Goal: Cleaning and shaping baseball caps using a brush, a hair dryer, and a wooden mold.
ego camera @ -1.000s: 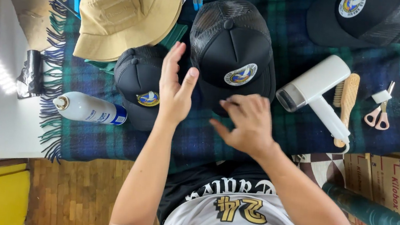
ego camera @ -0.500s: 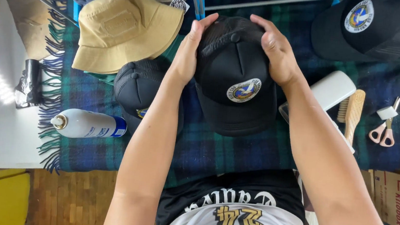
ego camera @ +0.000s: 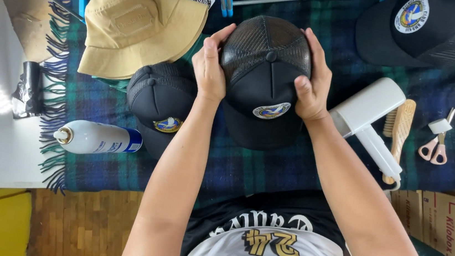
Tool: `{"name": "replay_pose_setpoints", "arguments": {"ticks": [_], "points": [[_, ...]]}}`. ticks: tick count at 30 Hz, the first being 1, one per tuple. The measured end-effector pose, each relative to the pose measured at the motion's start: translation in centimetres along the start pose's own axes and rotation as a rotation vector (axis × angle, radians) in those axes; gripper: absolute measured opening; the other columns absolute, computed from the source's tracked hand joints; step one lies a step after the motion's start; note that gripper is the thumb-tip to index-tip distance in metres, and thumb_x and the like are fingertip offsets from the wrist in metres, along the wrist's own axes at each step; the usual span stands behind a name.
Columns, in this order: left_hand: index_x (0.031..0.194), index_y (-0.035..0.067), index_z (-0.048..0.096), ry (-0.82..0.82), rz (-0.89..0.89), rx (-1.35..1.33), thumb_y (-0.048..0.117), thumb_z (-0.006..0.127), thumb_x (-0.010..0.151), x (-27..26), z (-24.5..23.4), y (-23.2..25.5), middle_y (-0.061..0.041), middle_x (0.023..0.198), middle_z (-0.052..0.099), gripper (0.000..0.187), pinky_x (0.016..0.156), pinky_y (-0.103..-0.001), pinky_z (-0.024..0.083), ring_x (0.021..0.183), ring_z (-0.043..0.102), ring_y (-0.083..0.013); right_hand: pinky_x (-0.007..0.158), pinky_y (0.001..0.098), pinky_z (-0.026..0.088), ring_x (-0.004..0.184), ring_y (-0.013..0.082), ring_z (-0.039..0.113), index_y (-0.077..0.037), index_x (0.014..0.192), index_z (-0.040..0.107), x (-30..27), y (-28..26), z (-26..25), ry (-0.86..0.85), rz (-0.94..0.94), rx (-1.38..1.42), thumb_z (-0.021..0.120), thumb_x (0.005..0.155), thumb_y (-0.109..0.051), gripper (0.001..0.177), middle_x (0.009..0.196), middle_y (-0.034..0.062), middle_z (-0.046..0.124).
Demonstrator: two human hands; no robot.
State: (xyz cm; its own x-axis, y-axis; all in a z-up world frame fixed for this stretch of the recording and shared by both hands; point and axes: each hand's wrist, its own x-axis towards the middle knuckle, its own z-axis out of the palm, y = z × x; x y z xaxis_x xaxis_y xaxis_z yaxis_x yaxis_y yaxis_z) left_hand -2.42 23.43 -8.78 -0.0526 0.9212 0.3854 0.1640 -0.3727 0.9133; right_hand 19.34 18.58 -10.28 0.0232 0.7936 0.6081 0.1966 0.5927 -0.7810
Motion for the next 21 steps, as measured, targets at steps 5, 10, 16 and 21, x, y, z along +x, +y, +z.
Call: {"name": "replay_pose_setpoints", "arguments": {"ticks": [5,10,16,21], "points": [[0.136,0.008,0.063,0.060,-0.006,-0.156,0.061,0.025,0.107,-2.6,0.8,-0.7,-0.012,0.136,0.066,0.071,0.114,-0.037,0.044,0.130,0.060,-0.0250,0.127,0.0509,0.043,0.151,0.0397,0.047,-0.004,0.162,0.022,-3.3,-0.1,1.1,0.064,0.019,-0.122,0.055,0.093,-0.073,0.103,0.163,0.0224,0.038],[0.146,0.005,0.054,0.072,0.170,-0.245,0.065,0.028,0.110,-3.4,0.9,-1.0,-0.014,0.147,0.059,0.075,0.124,-0.040,0.042,0.142,0.055,-0.0269,0.137,0.0538,0.033,0.160,0.0430,0.034,0.001,0.163,0.009,-6.0,0.8,2.0,0.095,-0.051,-0.317,0.070,0.075,-0.077,0.132,0.171,0.0224,0.020],[0.154,0.009,0.044,-0.212,0.132,-0.065,0.070,0.034,0.106,-0.8,-1.5,1.7,-0.012,0.159,0.047,0.079,0.128,-0.042,0.035,0.152,0.043,-0.0271,0.130,0.0572,0.034,0.156,0.0432,0.033,-0.005,0.162,0.012,-4.4,-0.5,-0.3,0.003,0.012,-0.296,0.070,0.074,-0.076,0.127,0.165,0.0223,0.023],[0.137,0.006,0.062,-0.502,-0.118,-0.054,0.071,0.022,0.095,3.1,-1.7,5.8,-0.015,0.146,0.059,0.087,0.122,-0.041,0.030,0.143,0.049,-0.0290,0.127,0.0539,0.035,0.153,0.0422,0.042,-0.005,0.161,0.023,2.7,-3.8,-2.1,-0.246,-0.045,-0.094,0.033,0.107,-0.071,0.086,0.160,0.0296,0.039]]}}
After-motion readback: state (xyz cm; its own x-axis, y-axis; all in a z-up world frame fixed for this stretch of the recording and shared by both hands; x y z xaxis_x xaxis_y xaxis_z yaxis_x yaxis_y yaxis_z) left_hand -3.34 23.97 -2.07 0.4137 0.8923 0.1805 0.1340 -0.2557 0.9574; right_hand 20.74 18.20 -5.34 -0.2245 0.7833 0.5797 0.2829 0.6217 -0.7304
